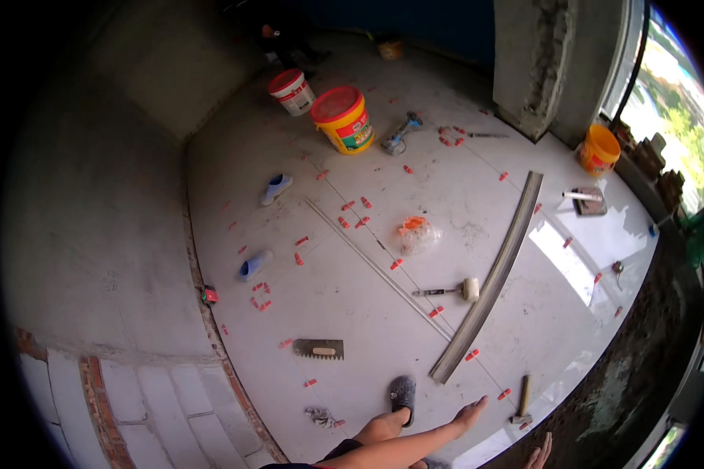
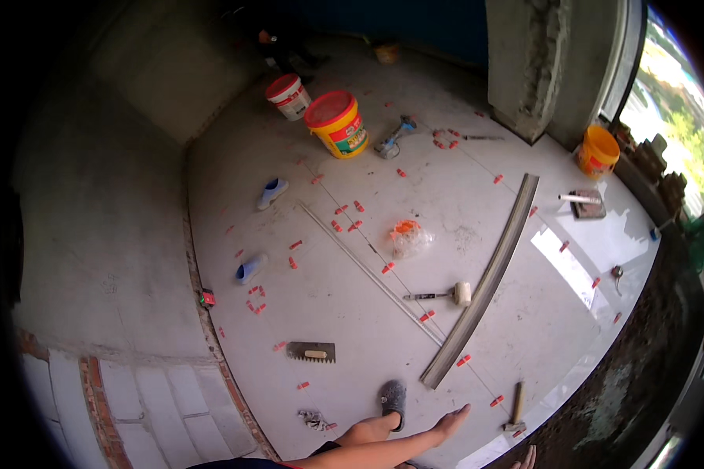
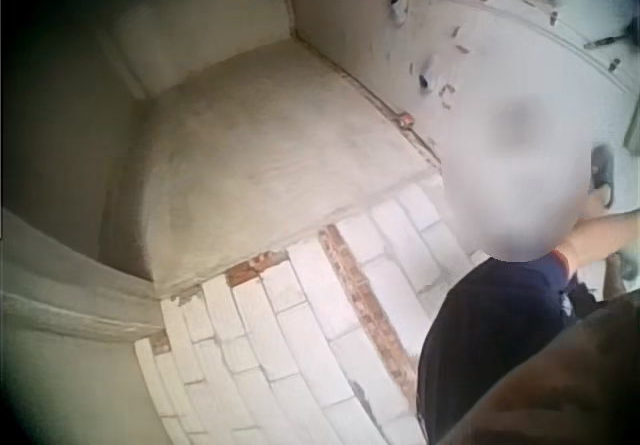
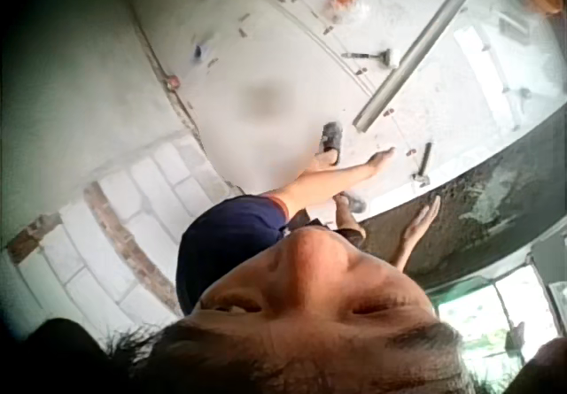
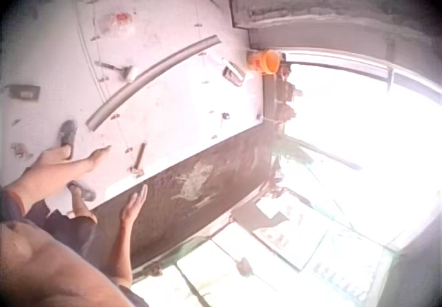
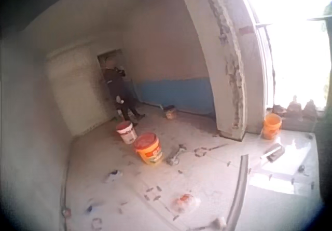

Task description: The person spreads mortar on a floor with a notched trowel, wipes tiles with a cloth, and uses a metal straightedge to check the alignment and level of the tiles.

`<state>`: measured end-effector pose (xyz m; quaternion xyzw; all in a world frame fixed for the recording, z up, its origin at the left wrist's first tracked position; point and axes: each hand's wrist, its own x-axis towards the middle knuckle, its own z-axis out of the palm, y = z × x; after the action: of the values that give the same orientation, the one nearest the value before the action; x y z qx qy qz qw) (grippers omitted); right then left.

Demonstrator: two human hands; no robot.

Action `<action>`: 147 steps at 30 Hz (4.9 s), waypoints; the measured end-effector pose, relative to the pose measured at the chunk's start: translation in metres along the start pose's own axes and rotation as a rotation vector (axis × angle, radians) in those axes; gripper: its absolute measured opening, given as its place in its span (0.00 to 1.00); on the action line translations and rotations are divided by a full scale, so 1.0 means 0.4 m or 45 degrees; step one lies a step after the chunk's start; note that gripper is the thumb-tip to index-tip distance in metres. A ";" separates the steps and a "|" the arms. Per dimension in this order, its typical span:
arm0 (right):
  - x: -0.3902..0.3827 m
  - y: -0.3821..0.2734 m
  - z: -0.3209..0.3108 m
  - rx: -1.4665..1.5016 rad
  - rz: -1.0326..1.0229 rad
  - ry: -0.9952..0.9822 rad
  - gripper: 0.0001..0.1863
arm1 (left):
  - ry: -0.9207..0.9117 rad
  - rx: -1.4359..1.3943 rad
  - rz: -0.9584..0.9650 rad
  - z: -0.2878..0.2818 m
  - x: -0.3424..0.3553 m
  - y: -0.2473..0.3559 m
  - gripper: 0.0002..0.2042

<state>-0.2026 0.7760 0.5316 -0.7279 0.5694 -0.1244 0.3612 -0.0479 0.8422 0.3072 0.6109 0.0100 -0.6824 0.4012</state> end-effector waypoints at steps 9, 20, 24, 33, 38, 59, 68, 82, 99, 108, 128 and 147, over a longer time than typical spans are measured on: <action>-0.124 -0.386 0.137 -0.106 -0.726 -0.449 0.36 | -0.297 -1.269 -0.320 -0.018 -0.503 0.386 0.50; 0.082 0.347 -0.315 -0.610 0.553 -1.159 0.26 | 1.545 -0.062 -0.576 -0.556 -0.989 -0.463 0.24; 0.239 0.251 -0.271 0.020 0.454 -0.969 0.22 | 1.208 0.193 -1.058 -0.353 -1.123 -0.827 0.15; 0.224 -0.212 0.038 -0.670 -1.249 -1.074 0.13 | 0.892 0.362 -0.005 -0.350 -0.931 -0.621 0.12; 0.201 -0.231 0.138 -1.014 -0.832 -0.980 0.15 | 0.539 0.207 0.194 -0.566 -0.806 -0.294 0.12; -0.931 -0.318 0.460 -0.348 0.639 -1.047 0.14 | 0.259 0.531 0.049 -1.206 -0.937 0.197 0.14; -0.716 -0.240 0.416 -0.222 0.852 -0.848 0.15 | 0.256 0.483 -0.034 -1.248 -0.994 0.159 0.15; 0.072 -0.685 0.152 0.228 0.622 -0.399 0.12 | 0.399 0.603 0.088 -1.331 -1.074 -0.344 0.15; 0.801 -1.368 1.014 -1.163 -1.861 -0.971 0.10 | 1.126 -1.122 0.066 -1.155 -1.119 0.194 0.18; 0.542 -1.654 1.292 -0.283 -0.724 -1.676 0.13 | 0.853 -0.874 -0.154 -1.143 -1.029 0.067 0.11; 0.704 -1.554 1.204 -0.346 0.237 -0.478 0.12 | 0.666 -0.410 0.156 -2.320 -1.006 0.780 0.24; 1.127 -3.054 1.929 0.718 0.024 -0.782 0.24 | 1.009 -0.745 0.377 -3.129 -1.079 1.320 0.11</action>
<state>1.3018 0.7690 0.6967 -0.5985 0.3854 -0.0492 0.7006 1.2518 1.3459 0.6052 0.6796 0.2653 -0.3030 0.6131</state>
